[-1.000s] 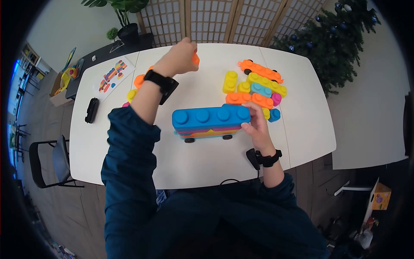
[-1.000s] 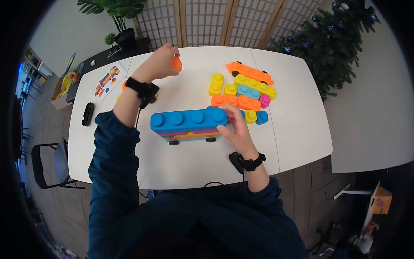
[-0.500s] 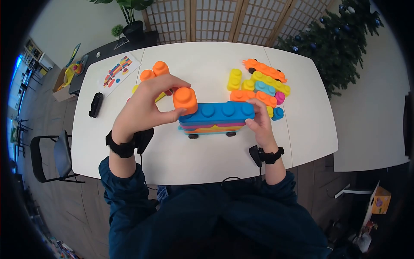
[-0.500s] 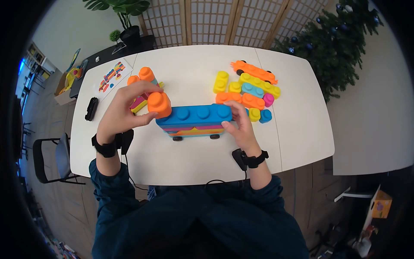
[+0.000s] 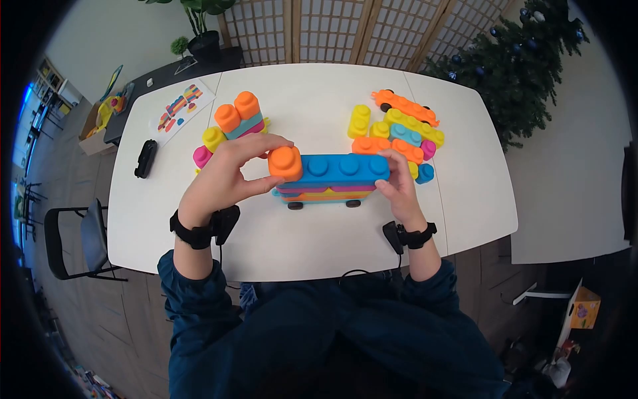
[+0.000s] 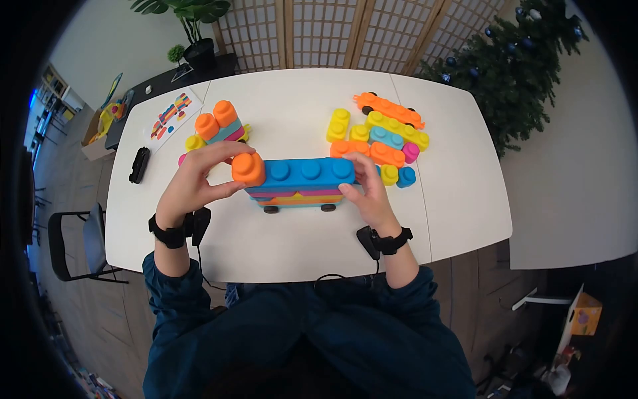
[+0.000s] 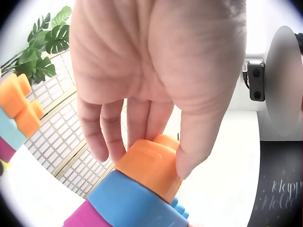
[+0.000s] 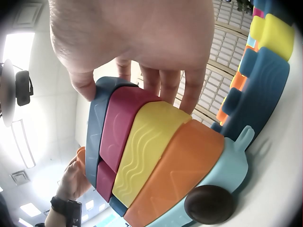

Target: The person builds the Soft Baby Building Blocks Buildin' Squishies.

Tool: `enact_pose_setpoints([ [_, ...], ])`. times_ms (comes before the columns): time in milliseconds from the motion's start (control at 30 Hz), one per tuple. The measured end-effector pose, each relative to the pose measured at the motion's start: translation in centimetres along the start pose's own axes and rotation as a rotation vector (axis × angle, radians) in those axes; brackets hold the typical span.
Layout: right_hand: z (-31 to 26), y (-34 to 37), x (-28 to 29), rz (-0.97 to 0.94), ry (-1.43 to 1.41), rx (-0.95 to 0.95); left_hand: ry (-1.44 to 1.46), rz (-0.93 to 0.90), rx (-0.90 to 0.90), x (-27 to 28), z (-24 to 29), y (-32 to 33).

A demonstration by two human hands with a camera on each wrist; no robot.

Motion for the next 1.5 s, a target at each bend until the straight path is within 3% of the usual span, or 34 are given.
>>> enact_pose_setpoints([
  [233, -0.7, 0.0, -0.2, -0.027, 0.009, -0.015, 0.016, -0.055, 0.026, -0.6, -0.7, 0.4],
  [300, -1.0, 0.0, -0.2, -0.040, 0.016, -0.044, 0.007, 0.033, 0.037, -0.8, -0.7, 1.1],
  [400, -1.4, 0.0, 0.4, -0.075, 0.175, 0.028, 0.105, 0.088, 0.168, -1.4, -3.1, 2.4],
  [467, 0.4, 0.2, 0.4, -0.207, 0.395, -0.059, 0.094, 0.095, 0.187, -1.5, -3.8, 2.5],
  [567, 0.5, 0.7, -0.2, -0.220, 0.558, -0.046, 0.050, 0.082, 0.210, -1.2, -3.7, 2.3],
  [700, 2.1, 0.6, 0.0, -0.207, 0.611, -0.069, 0.008, 0.024, 0.202, -1.2, -3.3, 1.9],
  [933, 1.5, 0.8, -1.0, -0.245, 0.658, -0.034, -0.037, 0.092, 0.231, -1.8, -3.8, 3.3],
  [1000, 2.1, 0.7, -1.2, -0.253, 0.665, -0.043, 0.014, 0.027, 0.385, -2.7, -5.5, 4.1],
  [1100, 3.8, 0.7, -1.0, -0.229, 0.580, -0.067, 0.041, 0.106, 0.326, -2.8, -5.7, 4.3],
  [1167, 4.4, 0.4, -0.6, -0.206, 0.669, -0.057, 0.035, 0.116, 0.339, -2.5, -5.6, 4.2],
  [1333, -2.5, -2.9, -1.6, -0.174, 0.774, 0.021, -0.010, 0.229, 0.296, 0.3, -4.5, 0.8],
  [1400, -4.2, -5.6, -1.8, -0.145, 0.821, 0.082, -0.184, 0.334, 0.123, 2.1, -3.1, -2.0],
  [1500, -4.9, -10.7, -1.6, -0.101, 0.800, 0.102, -0.169, 0.373, 0.078, 3.0, -4.1, -6.2],
])
Point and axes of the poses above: each hand's wrist, its own y-axis away from the middle knuckle, its own x-axis out of the back of the hand, z = x × y, the point moved 9 cm from there along -y, towards the middle knuckle, and after that the axes turned 13 degrees about z, right-handed, at the moved point
